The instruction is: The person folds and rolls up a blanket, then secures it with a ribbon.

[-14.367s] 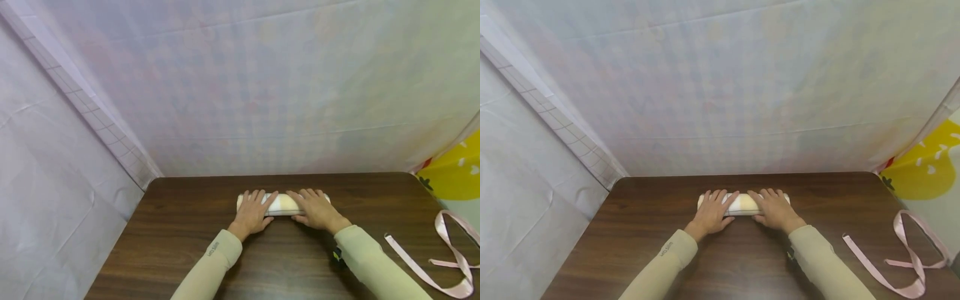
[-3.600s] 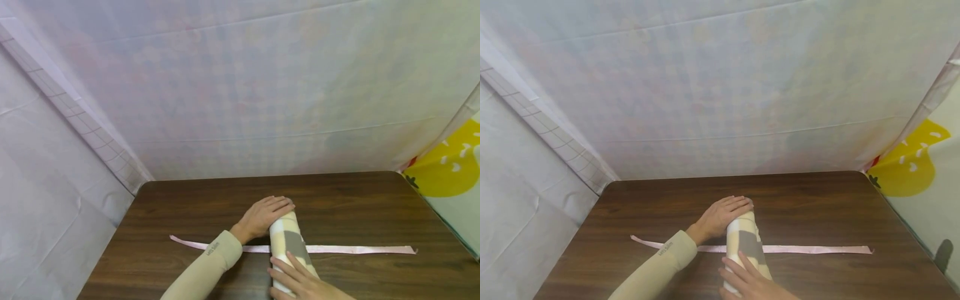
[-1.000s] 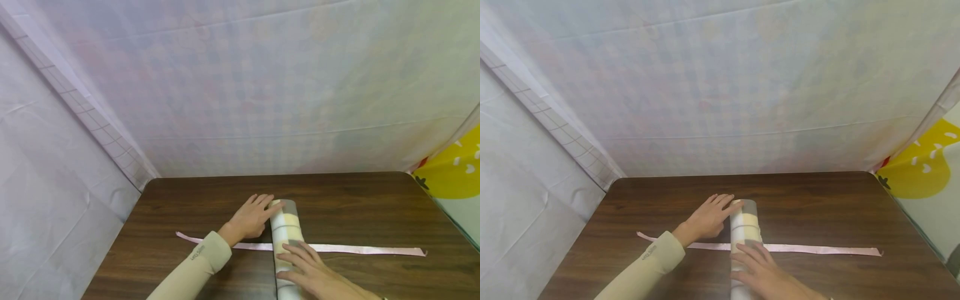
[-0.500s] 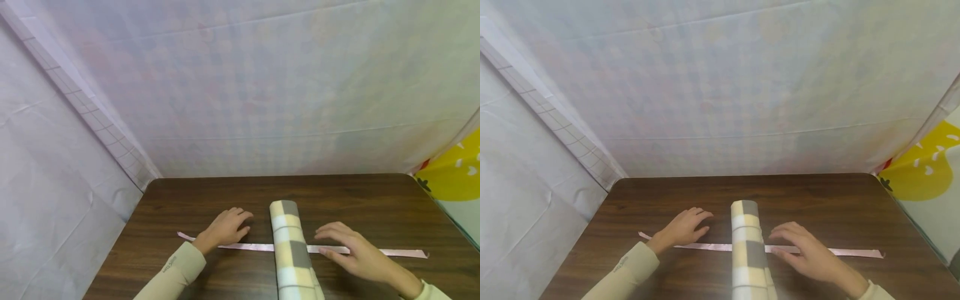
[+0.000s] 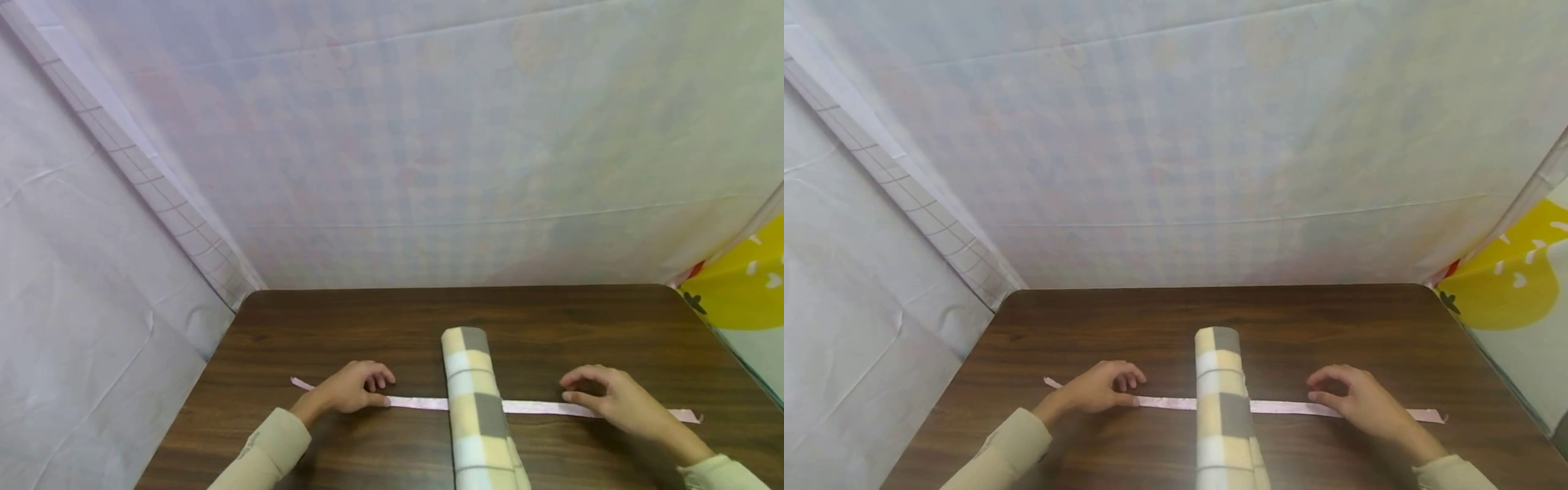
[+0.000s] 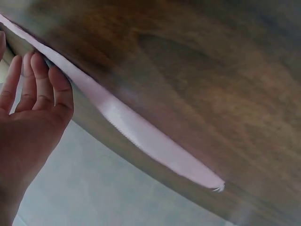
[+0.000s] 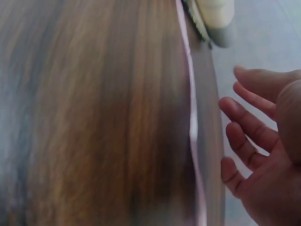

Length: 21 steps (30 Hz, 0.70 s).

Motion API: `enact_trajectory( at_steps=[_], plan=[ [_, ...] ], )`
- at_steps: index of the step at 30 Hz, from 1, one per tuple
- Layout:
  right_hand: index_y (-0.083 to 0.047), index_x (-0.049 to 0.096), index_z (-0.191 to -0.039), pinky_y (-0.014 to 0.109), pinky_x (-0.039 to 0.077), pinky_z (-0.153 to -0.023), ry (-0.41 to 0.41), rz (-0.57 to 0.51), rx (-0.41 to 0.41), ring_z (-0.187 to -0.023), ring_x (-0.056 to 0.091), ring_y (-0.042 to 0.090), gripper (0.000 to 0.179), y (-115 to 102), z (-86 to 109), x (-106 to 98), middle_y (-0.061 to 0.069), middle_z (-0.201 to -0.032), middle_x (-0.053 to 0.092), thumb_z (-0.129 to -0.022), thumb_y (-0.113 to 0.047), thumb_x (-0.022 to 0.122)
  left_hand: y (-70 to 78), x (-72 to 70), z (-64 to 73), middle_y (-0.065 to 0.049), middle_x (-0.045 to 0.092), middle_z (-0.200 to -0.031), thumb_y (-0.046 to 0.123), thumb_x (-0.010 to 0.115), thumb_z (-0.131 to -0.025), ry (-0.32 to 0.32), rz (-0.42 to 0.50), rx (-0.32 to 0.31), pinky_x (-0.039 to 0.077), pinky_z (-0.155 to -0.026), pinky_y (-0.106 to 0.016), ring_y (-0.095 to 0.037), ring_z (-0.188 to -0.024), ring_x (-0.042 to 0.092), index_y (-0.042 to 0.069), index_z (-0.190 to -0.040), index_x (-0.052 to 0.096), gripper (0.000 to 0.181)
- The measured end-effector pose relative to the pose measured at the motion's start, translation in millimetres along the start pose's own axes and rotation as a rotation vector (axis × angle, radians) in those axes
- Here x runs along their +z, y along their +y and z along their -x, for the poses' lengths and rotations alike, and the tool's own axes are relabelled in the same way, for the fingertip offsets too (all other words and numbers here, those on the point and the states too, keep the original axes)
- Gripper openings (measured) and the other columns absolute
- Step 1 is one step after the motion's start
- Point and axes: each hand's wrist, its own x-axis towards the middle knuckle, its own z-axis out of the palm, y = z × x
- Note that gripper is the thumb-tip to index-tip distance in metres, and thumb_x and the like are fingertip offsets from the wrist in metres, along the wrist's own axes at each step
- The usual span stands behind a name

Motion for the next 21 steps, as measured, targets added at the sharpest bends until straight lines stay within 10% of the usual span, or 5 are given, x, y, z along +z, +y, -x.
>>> enact_trajectory(
  at_steps=[21],
  plan=[
    [-0.026, 0.057, -0.081, 0.022, 0.037, -0.059, -0.060, 0.037, -0.096, -0.074, 0.047, -0.002, 0.029, 15, -5.8, 8, -0.018, -0.081, 0.052, -0.081, -0.006, 0.079, -1.4, 1.8, -1.4, -0.001, 0.063, -0.086, -0.003, 0.067, -0.089, -0.001, 0.151, -0.046, 0.047, -0.066, -0.021, -0.008, -0.073, 0.058, 0.006, -0.112, 0.068, 0.025]
  ],
)
